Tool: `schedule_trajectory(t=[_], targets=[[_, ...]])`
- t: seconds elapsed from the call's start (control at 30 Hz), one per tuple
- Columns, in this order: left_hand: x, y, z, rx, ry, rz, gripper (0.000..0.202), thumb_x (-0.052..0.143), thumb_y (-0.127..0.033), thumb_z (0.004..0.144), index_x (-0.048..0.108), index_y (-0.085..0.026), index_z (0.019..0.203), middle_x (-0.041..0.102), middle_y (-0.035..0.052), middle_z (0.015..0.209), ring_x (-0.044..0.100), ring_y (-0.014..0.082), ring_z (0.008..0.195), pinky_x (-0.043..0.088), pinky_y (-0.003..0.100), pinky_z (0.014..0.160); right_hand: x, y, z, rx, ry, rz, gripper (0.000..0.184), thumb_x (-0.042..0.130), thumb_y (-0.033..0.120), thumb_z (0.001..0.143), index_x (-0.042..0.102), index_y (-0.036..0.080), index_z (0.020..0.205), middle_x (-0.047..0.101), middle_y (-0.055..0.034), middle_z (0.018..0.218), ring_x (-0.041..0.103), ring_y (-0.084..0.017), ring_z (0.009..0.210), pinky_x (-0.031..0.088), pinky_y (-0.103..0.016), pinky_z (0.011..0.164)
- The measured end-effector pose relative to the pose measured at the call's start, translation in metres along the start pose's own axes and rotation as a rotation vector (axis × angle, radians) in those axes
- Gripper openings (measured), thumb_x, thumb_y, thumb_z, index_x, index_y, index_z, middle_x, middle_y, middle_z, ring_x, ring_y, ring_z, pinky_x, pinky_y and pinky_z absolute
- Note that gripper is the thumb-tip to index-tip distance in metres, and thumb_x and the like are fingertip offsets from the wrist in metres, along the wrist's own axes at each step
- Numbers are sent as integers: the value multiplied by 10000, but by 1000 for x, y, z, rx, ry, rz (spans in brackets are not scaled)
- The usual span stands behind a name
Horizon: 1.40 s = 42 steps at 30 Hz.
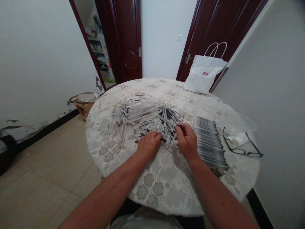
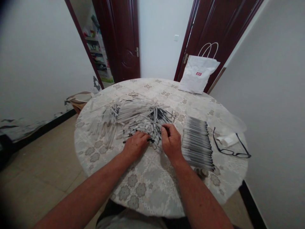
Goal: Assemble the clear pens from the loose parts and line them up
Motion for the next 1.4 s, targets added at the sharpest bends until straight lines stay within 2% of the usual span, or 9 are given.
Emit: schedule_trajectory(t=[0.13,0.27,0.37,0.43,0.6,0.9,1.03,1.3,1.4], targets=[[6,0,1,0,2,65,260,571,-163,930,702,-235,1142,685,119,1090,585,289,1055,481,385,875,0,7,0,-65,9,-1,200,562,366,969,676,213,1028,682,-34,892,627,-195,809,492,-321,768],[1,2,0,-11,-79,-43,263,553,-163,933,692,-202,1153,659,136,1101,584,284,1076,477,405,938,-1,6,-1,-25,7,30,209,560,375,975,673,213,1042,679,-38,890,621,-191,798,486,-307,728],[-13,6,0,-27,-194,-248,218,524,-201,960,683,-199,1109,651,114,1061,603,253,1050,478,396,951,-2,0,-1,54,-21,100,232,560,403,976,660,210,1055,646,-10,803,591,-165,703,466,-278,640],[-22,15,0,-112,-267,-421,203,499,-242,982,674,-202,1077,663,97,1044,627,228,1006,495,372,912,-1,-6,0,115,-35,179,243,563,421,975,645,209,1059,624,12,753,557,-144,627,441,-258,576],[-25,44,-2,-456,-281,-968,243,485,-411,995,613,-213,1058,707,56,955,629,150,676,464,264,570,3,-10,-1,155,-7,271,233,586,420,961,633,207,1043,645,13,755,543,-129,592,429,-243,538],[-27,44,0,-501,-352,-1507,275,751,-403,833,699,-173,973,540,-24,717,501,89,592,425,204,506,10,-7,-9,87,78,158,213,579,385,966,651,203,1051,697,-23,839,630,-159,721,493,-272,659],[-29,40,1,-509,-331,-1571,288,797,-384,800,716,-153,952,481,-38,644,451,86,569,413,199,491,12,-6,-10,84,94,141,209,583,377,959,654,204,1051,702,-25,837,632,-162,722,493,-269,649],[-29,42,1,-556,-367,-1674,308,850,-342,745,722,-127,926,489,-29,667,442,76,572,396,186,471,10,-1,-14,87,54,212,208,586,383,972,645,207,1066,701,-14,826,577,-133,604,465,-245,548],[-29,41,1,-556,-353,-1690,317,857,-342,744,723,-123,931,483,-29,661,442,78,577,394,184,464,11,-1,-14,61,80,165,192,590,375,977,650,211,1057,716,-18,841,614,-142,646,493,-252,594]])
Point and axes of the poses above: each hand's wrist, its own z-axis towards the middle knuckle, its own x-axis out of the palm, y = z × x, the point moved 4 cm from there along z, towards the middle knuckle
